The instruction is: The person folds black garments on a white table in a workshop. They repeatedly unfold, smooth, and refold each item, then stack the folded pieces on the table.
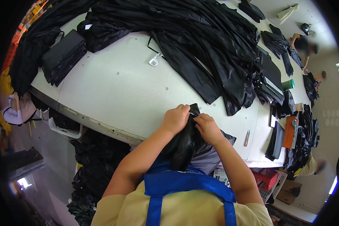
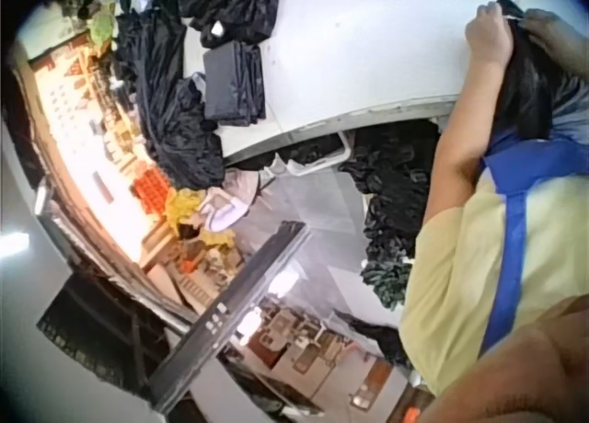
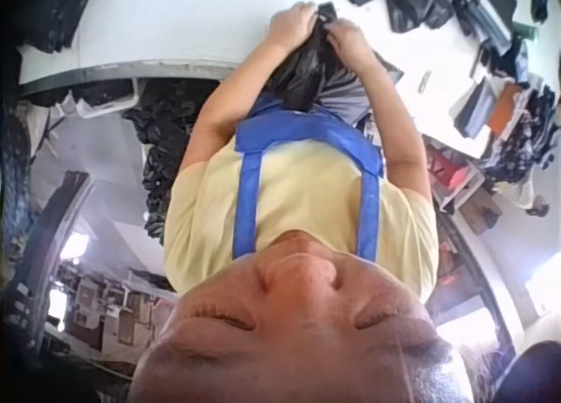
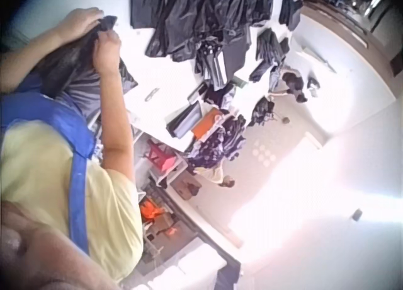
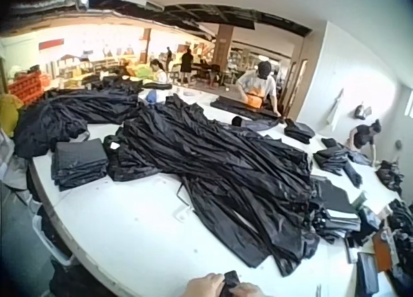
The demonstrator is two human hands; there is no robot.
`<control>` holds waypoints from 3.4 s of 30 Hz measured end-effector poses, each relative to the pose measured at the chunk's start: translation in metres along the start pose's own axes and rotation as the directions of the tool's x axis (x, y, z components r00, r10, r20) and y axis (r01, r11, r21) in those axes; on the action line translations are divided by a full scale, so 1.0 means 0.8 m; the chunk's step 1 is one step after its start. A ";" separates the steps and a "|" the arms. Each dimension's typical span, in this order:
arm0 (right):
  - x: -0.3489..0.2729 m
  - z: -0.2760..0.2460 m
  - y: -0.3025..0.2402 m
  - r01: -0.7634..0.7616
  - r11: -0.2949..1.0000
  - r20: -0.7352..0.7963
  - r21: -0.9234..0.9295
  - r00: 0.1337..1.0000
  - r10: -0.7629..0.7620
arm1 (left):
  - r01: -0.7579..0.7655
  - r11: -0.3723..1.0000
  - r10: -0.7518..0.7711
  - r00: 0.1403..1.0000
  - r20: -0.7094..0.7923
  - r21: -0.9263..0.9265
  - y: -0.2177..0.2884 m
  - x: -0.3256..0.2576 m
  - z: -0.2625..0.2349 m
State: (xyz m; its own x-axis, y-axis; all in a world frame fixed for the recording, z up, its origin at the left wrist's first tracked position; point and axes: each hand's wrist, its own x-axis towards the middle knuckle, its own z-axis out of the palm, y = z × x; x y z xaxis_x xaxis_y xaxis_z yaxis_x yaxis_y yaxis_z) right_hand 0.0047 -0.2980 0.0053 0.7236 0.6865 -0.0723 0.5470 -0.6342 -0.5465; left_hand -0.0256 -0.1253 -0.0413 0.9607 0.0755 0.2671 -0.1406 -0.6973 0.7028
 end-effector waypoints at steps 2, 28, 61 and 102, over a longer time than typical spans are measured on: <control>0.001 0.002 0.005 -0.060 0.997 -0.134 -0.040 0.989 0.054 | -0.043 0.999 0.043 0.999 -0.004 -0.004 0.011 -0.002 -0.003; -0.114 0.026 -0.052 0.143 0.944 -0.250 0.297 0.966 -0.068 | 0.827 -0.179 -0.379 0.442 0.813 -0.532 -0.018 -0.130 -0.020; -0.011 0.060 -0.046 -0.211 0.941 -0.060 0.263 0.970 0.235 | 0.370 0.928 -0.349 0.896 0.276 -0.029 0.004 -0.096 -0.052; 0.020 0.041 -0.012 0.079 0.965 -0.171 0.251 0.985 -0.036 | 0.337 0.902 -0.283 0.933 0.222 -0.268 -0.032 -0.025 0.007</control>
State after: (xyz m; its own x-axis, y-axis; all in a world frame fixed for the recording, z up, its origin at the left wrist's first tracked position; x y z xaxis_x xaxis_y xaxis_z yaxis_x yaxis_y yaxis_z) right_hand -0.0030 -0.2695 -0.0183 0.7648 0.6378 0.0910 0.4788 -0.4683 -0.7426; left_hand -0.0399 -0.1125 -0.0683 0.9894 0.1093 -0.0960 0.1330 -0.4125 0.9012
